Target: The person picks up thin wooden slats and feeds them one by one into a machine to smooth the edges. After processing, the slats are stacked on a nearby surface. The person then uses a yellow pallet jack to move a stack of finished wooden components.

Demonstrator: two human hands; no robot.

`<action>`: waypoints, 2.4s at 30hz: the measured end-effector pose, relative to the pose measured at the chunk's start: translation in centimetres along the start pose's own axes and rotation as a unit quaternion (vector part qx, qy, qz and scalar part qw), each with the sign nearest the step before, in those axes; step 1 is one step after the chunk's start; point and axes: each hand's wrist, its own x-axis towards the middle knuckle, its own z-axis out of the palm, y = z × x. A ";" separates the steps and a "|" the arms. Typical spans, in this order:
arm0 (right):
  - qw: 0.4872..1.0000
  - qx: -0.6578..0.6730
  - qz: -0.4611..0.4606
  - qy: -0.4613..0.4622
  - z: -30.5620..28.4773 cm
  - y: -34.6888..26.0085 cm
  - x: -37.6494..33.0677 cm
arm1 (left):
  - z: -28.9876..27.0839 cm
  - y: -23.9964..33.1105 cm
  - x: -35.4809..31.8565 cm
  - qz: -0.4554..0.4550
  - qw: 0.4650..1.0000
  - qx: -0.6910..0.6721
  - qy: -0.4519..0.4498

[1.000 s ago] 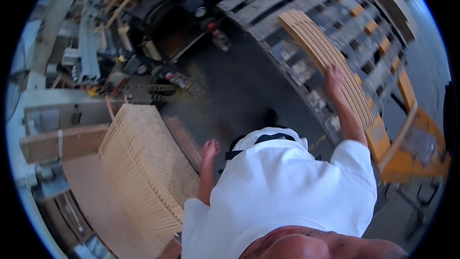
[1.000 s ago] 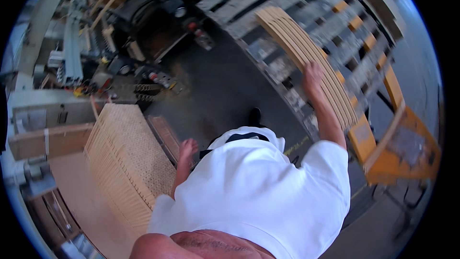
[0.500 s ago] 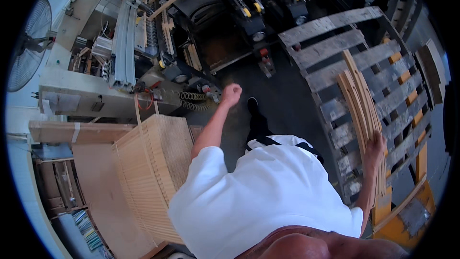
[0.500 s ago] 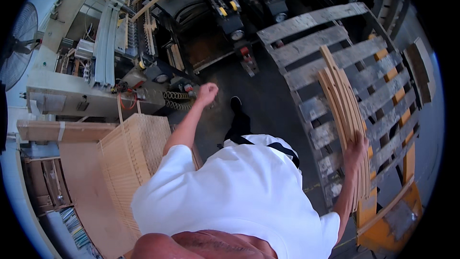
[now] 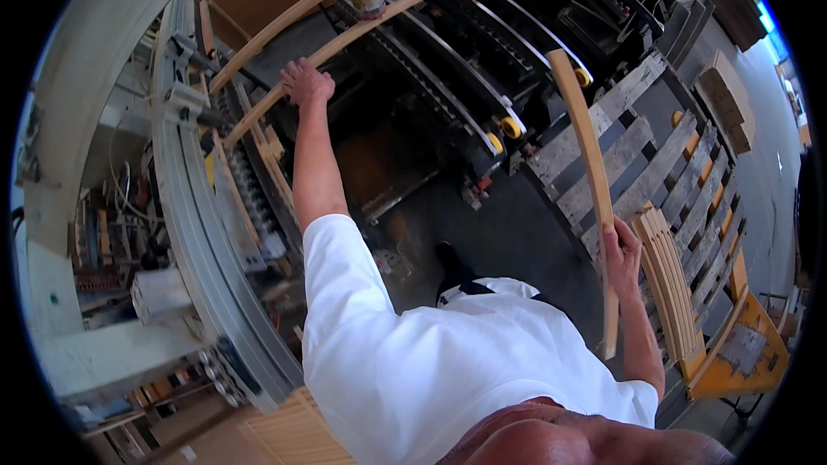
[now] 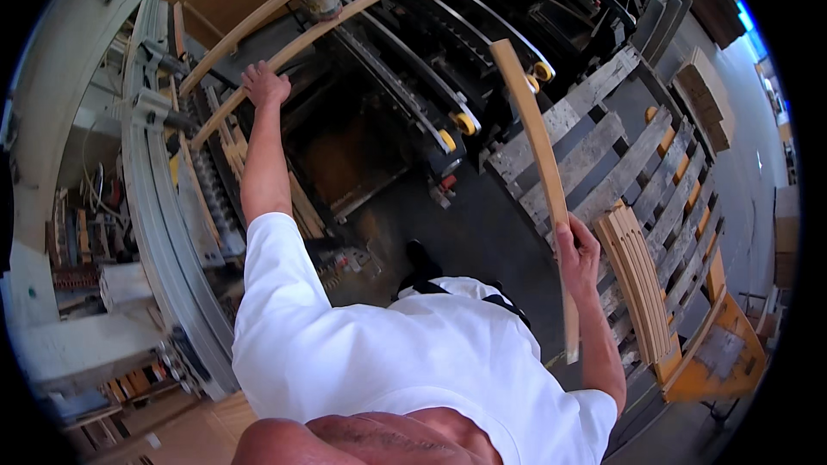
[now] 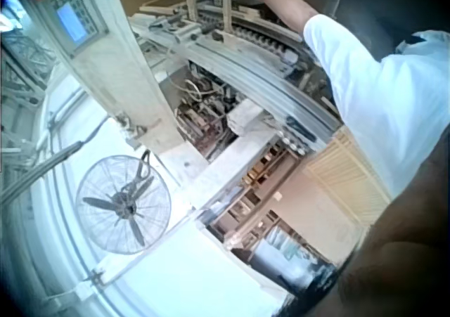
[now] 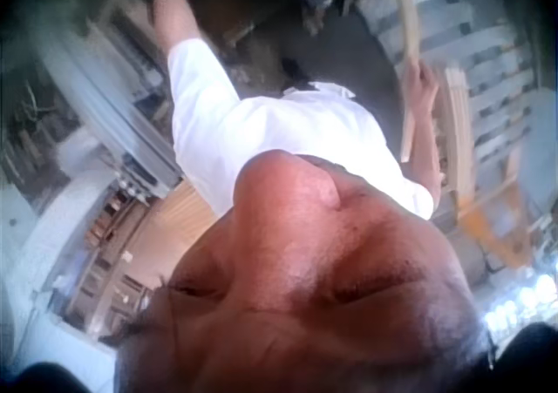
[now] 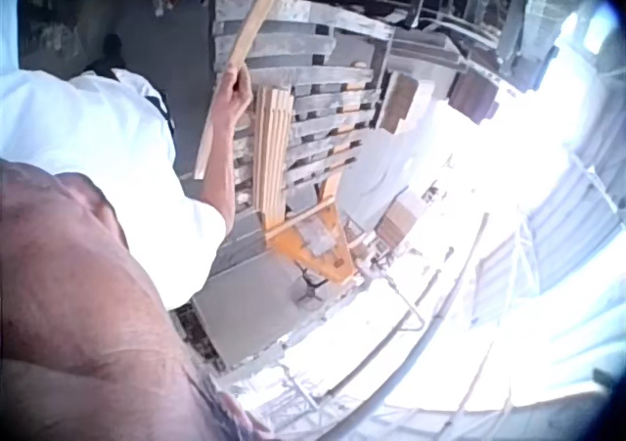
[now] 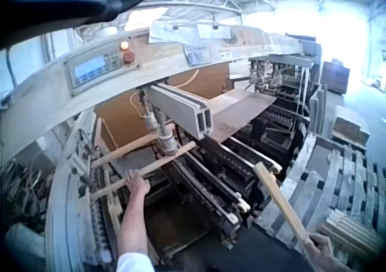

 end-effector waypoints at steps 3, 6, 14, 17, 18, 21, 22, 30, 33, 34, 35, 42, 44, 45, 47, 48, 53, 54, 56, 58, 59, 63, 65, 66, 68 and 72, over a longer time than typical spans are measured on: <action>0.990 -0.101 -0.102 0.006 1.0 -1.6 3.5 | 0.0 0.1 3.3 -0.012 0.997 0.035 -0.072; 0.956 -0.188 -0.225 -0.020 3.5 -6.4 7.9 | 0.0 -0.9 4.2 0.051 0.993 0.050 -0.095; 0.833 -0.249 -0.461 -0.177 16.4 -15.2 20.9 | -3.4 4.2 -16.2 0.191 0.952 -0.147 -0.191; 0.767 -0.248 -0.545 -0.230 24.5 -17.1 25.0 | -5.9 4.5 -25.7 0.145 0.930 -0.269 -0.205; 0.747 -0.245 -0.567 -0.246 27.3 -17.4 26.0 | -7.2 4.1 -28.1 0.118 0.923 -0.286 -0.227; 0.699 -0.231 -0.617 -0.278 36.3 -17.9 28.6 | -10.6 1.2 -34.9 0.033 0.934 -0.268 -0.233; 0.696 -0.227 -0.621 -0.281 39.5 -18.0 28.9 | -11.3 -0.3 -37.5 0.010 0.941 -0.263 -0.213; 0.674 -0.307 -0.649 -0.176 55.9 -17.7 32.2 | -14.9 -5.4 -56.6 -0.383 0.846 -0.319 -0.191; 0.671 -0.344 -0.648 -0.109 58.5 -18.6 33.7 | -14.5 -4.6 -62.2 -0.499 0.792 -0.307 -0.171; 0.671 -0.361 -0.635 -0.124 58.8 -18.8 34.2 | -14.1 -4.2 -63.8 -0.531 0.778 -0.297 -0.157; 0.665 -0.378 -0.629 -0.139 59.2 -19.6 34.3 | -13.3 -4.1 -65.4 -0.544 0.772 -0.284 -0.166; 0.642 -0.420 -0.597 -0.233 59.2 -20.6 37.6 | -4.6 -0.8 -78.4 -0.657 0.676 -0.302 -0.139; 0.646 -0.403 -0.609 -0.222 59.8 -20.7 36.7 | -1.5 0.6 -82.2 -0.671 0.667 -0.313 -0.087; 0.643 -0.402 -0.613 -0.221 60.0 -20.9 35.6 | -0.3 1.5 -83.8 -0.690 0.647 -0.308 -0.100; 0.631 -0.420 -0.613 -0.221 60.6 -21.4 35.1 | 1.5 3.2 -85.9 -0.719 0.610 -0.306 -0.133; 0.623 -0.438 -0.608 -0.224 61.0 -21.5 35.2 | 1.7 3.5 -85.6 -0.728 0.593 -0.309 -0.148; 0.633 -0.427 -0.599 -0.239 61.6 -21.1 34.7 | 3.8 3.7 -87.4 -0.754 0.534 -0.327 -0.199; 0.645 -0.416 -0.596 -0.237 61.6 -20.8 35.4 | 3.8 3.3 -86.9 -0.752 0.537 -0.332 -0.187; 0.643 -0.426 -0.592 -0.233 62.0 -21.2 35.6 | 3.6 2.7 -85.0 -0.750 0.540 -0.347 -0.157; 0.621 -0.471 -0.580 -0.234 62.1 -21.3 35.4 | 3.0 2.1 -83.8 -0.737 0.562 -0.343 -0.151; 0.629 -0.458 -0.583 -0.232 62.0 -21.3 35.4 | 2.6 1.8 -83.2 -0.731 0.573 -0.340 -0.147; 0.650 -0.434 -0.579 -0.230 61.9 -20.7 34.9 | 1.0 1.2 -80.7 -0.720 0.588 -0.362 -0.073; 0.653 -0.437 -0.576 -0.226 61.8 -21.0 34.6 | 0.6 0.6 -80.4 -0.710 0.599 -0.366 -0.053; 0.652 -0.438 -0.576 -0.226 61.6 -21.0 34.4 | 0.4 0.5 -80.5 -0.701 0.619 -0.351 -0.051; 0.652 -0.438 -0.575 -0.228 61.4 -21.0 33.7 | -0.2 0.3 -81.0 -0.682 0.656 -0.320 -0.046; 0.665 -0.441 -0.551 -0.243 61.9 -21.1 34.2 | -2.8 0.2 -80.9 -0.679 0.654 -0.332 -0.027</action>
